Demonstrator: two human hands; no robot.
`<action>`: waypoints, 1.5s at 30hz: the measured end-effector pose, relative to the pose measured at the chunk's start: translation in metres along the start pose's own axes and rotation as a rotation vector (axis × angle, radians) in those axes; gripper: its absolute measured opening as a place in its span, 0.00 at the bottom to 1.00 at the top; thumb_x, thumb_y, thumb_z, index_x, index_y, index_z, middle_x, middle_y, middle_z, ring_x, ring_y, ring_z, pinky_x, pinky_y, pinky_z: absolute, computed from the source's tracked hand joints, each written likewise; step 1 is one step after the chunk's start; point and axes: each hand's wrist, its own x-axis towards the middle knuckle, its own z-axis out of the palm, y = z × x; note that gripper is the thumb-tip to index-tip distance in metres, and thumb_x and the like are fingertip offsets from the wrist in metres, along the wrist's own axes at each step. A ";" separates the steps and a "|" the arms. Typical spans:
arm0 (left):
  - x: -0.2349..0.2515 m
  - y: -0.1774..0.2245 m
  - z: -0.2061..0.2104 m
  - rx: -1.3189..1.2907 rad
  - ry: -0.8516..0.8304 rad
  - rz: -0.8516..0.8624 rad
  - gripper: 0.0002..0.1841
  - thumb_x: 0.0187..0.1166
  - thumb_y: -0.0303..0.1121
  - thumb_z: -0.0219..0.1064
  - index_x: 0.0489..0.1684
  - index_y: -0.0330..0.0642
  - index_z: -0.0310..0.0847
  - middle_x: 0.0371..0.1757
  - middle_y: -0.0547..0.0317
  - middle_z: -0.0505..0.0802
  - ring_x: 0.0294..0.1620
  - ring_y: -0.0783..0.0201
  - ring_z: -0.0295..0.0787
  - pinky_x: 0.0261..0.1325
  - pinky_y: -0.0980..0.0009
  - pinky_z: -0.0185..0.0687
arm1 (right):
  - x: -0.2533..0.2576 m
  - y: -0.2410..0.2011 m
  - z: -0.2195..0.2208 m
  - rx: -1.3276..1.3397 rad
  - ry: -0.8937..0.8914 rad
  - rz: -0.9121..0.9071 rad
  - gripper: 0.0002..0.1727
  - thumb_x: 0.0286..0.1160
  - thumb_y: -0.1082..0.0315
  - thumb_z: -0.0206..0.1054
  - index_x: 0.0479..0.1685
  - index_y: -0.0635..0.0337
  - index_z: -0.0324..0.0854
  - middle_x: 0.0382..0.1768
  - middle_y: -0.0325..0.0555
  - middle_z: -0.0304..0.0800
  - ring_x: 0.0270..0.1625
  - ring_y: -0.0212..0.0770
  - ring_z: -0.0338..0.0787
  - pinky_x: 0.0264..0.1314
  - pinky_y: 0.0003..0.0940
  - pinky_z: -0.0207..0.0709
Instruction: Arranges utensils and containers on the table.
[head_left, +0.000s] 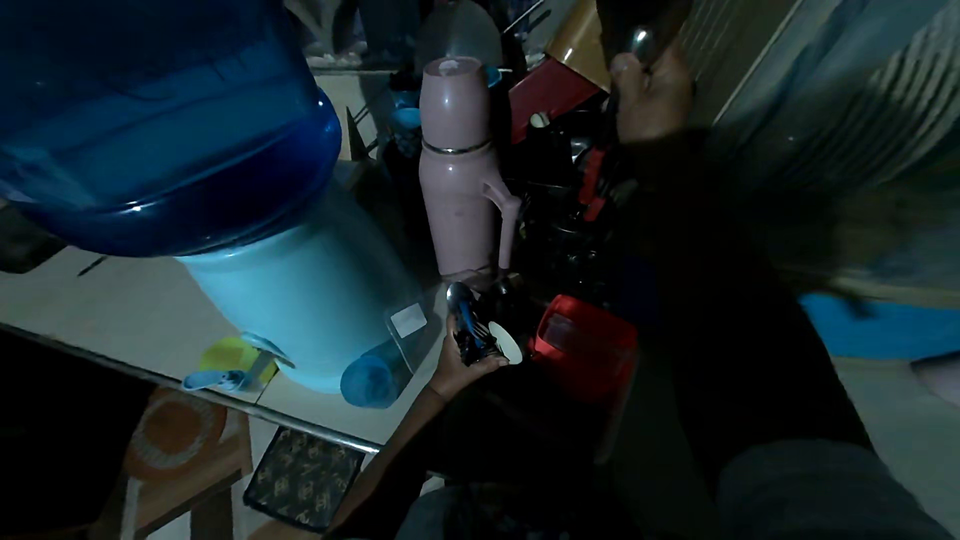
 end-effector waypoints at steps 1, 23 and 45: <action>0.000 0.000 0.000 0.003 0.002 -0.010 0.65 0.50 0.39 0.89 0.84 0.19 0.40 0.67 0.45 0.83 0.64 0.77 0.84 0.70 0.79 0.79 | 0.000 -0.002 -0.001 -0.013 -0.001 0.013 0.30 0.87 0.51 0.59 0.76 0.68 0.72 0.61 0.58 0.88 0.60 0.42 0.90 0.69 0.41 0.80; 0.001 0.002 0.000 -0.001 -0.013 0.044 0.64 0.52 0.37 0.88 0.84 0.17 0.39 0.69 0.47 0.82 0.65 0.79 0.83 0.71 0.81 0.78 | -0.007 0.007 0.007 0.048 0.122 -0.057 0.26 0.89 0.56 0.55 0.74 0.68 0.74 0.52 0.55 0.89 0.49 0.36 0.89 0.59 0.35 0.81; -0.002 0.006 0.004 0.039 0.022 -0.063 0.58 0.53 0.30 0.85 0.87 0.29 0.45 0.62 0.52 0.86 0.58 0.76 0.87 0.65 0.76 0.83 | -0.064 0.011 -0.006 -0.289 -0.064 0.089 0.22 0.88 0.66 0.51 0.75 0.61 0.77 0.66 0.64 0.86 0.69 0.59 0.87 0.73 0.59 0.76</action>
